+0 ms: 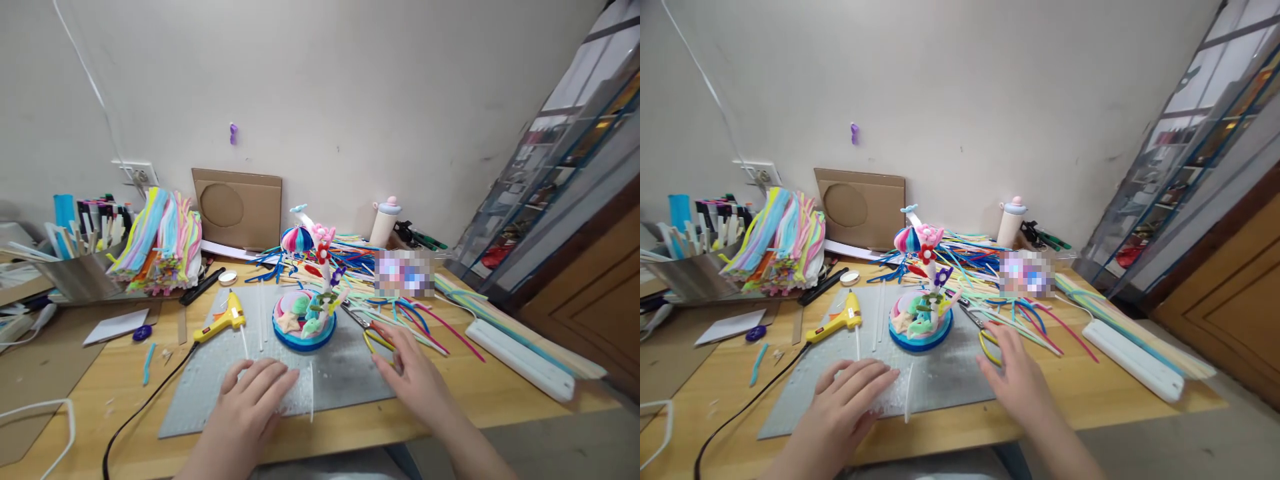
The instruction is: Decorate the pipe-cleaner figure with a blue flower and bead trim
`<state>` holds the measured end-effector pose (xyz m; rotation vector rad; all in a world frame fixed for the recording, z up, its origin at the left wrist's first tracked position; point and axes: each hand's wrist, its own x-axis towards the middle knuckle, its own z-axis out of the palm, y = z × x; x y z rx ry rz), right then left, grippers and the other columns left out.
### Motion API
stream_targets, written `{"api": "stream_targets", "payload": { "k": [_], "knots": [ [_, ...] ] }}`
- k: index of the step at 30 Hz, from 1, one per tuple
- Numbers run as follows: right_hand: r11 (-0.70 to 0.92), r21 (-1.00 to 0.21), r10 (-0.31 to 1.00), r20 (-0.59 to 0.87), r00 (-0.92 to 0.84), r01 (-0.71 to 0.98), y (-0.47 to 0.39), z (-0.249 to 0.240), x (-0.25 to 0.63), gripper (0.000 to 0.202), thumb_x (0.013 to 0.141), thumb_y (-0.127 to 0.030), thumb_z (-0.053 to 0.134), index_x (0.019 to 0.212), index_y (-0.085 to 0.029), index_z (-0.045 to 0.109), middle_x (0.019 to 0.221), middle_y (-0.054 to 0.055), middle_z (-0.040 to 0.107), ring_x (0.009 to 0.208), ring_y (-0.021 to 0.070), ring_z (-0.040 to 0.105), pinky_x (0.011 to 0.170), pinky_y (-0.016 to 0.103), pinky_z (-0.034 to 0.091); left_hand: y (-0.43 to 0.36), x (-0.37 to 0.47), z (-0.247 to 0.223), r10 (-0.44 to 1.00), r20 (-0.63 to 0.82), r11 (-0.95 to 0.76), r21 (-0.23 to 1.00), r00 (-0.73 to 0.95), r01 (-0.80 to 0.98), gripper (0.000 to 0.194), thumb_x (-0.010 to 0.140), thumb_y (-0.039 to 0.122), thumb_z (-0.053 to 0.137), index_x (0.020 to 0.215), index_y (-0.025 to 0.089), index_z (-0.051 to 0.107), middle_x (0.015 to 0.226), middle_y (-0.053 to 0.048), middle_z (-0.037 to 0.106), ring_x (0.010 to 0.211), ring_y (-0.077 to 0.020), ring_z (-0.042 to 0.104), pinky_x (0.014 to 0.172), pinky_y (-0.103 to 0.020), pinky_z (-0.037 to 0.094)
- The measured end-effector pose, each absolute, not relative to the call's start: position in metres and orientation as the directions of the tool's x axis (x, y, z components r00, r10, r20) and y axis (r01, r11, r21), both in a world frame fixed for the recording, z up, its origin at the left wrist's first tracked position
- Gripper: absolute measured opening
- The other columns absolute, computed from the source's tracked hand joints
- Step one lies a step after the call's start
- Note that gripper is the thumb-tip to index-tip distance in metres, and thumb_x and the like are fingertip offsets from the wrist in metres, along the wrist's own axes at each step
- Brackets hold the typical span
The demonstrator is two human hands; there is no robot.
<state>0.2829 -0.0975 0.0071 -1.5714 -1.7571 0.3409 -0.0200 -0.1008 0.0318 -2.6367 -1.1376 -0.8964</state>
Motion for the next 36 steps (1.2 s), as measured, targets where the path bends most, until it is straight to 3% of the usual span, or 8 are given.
{"api": "stream_targets", "payload": {
  "k": [3,7,13,18,22,28,33,36],
  "knots": [
    [0.37,-0.463,0.837,0.542,-0.073,0.805,-0.105,0.022,0.267,0.044,0.082,-0.041,0.057,0.126,-0.032,0.051,0.134,0.008,0.041,0.123,0.0333,0.036,0.101,0.054,0.025,-0.103,-0.016,0.032,0.58,0.586,-0.732,0.07,0.566,0.678,0.036,0.085,0.011,0.045,0.112,0.029,0.06,0.106,0.003,0.068,0.1,-0.013,0.057,0.097,-0.03,0.022],
    [0.548,-0.668,0.834,0.393,-0.387,0.503,-0.119,0.04,0.237,0.036,0.091,-0.033,0.046,0.127,-0.032,0.049,0.136,0.005,0.042,0.126,0.0234,0.037,0.104,0.041,0.029,-0.105,-0.009,0.029,0.545,0.518,-0.792,0.06,0.66,0.607,0.029,0.09,0.026,0.049,0.117,0.031,0.056,0.108,0.004,0.067,0.108,-0.0117,0.052,0.103,-0.03,0.015],
    [0.162,-0.931,0.84,-0.044,-0.54,0.327,-0.107,0.036,0.217,0.028,0.088,-0.043,0.052,0.1,-0.018,0.059,0.092,0.004,0.06,0.085,0.0176,0.053,0.078,0.03,0.042,-0.107,-0.006,0.028,0.53,0.446,-0.821,0.059,0.721,0.568,0.03,0.089,0.028,0.052,0.119,0.03,0.054,0.106,0.004,0.066,0.109,-0.0121,0.05,0.103,-0.031,0.014],
    [-0.156,-0.988,0.695,-0.12,-0.709,0.014,-0.094,0.015,0.221,0.046,0.07,-0.05,0.07,0.097,-0.016,0.055,0.081,-0.001,0.053,0.07,0.0113,0.047,0.065,0.023,0.038,-0.108,-0.006,0.031,0.534,0.409,-0.832,0.094,0.74,0.547,0.028,0.088,0.027,0.053,0.116,0.029,0.056,0.103,0.005,0.067,0.101,-0.0124,0.053,0.097,-0.029,0.019],
    [-0.218,-0.972,0.729,-0.224,-0.646,0.091,-0.092,0.009,0.227,0.037,0.068,-0.038,0.074,0.096,-0.017,0.06,0.069,-0.004,0.052,0.058,0.0089,0.045,0.053,0.019,0.036,-0.109,-0.006,0.032,0.567,0.473,-0.801,0.124,0.674,0.586,0.032,0.087,0.025,0.053,0.119,0.031,0.054,0.108,0.004,0.066,0.105,-0.0126,0.052,0.1,-0.03,0.017],
    [0.025,-0.96,0.792,-0.151,-0.592,0.278,-0.088,0.01,0.241,0.019,0.07,-0.034,0.071,0.078,-0.017,0.069,0.062,-0.003,0.055,0.053,0.0101,0.045,0.049,0.02,0.035,-0.109,0.0,0.047,0.511,0.485,-0.831,0.069,0.71,0.552,0.037,0.083,0.005,0.047,0.108,0.03,0.059,0.102,0.008,0.069,0.099,-0.0085,0.057,0.099,-0.025,0.018],
    [-0.078,-0.997,0.725,-0.037,-0.688,-0.029,-0.084,0.005,0.24,0.031,0.065,-0.041,0.077,0.068,-0.014,0.06,0.076,0.001,0.059,0.071,0.013,0.052,0.067,0.025,0.041,-0.108,-0.004,0.047,0.465,0.506,-0.85,0.026,0.726,0.526,0.044,0.081,0.002,0.046,0.113,0.03,0.058,0.11,0.007,0.068,0.106,-0.0081,0.055,0.104,-0.026,0.014],
    [-0.217,-0.954,0.7,-0.007,-0.714,-0.204,-0.088,0.004,0.231,0.042,0.059,-0.042,0.081,0.079,-0.015,0.055,0.092,0.002,0.056,0.079,0.0124,0.053,0.073,0.024,0.041,-0.109,-0.009,0.04,0.414,0.543,-0.852,-0.05,0.73,0.521,0.045,0.082,0.002,0.045,0.116,0.03,0.058,0.114,0.007,0.068,0.11,-0.0088,0.054,0.108,-0.027,0.009]
  ]
}}
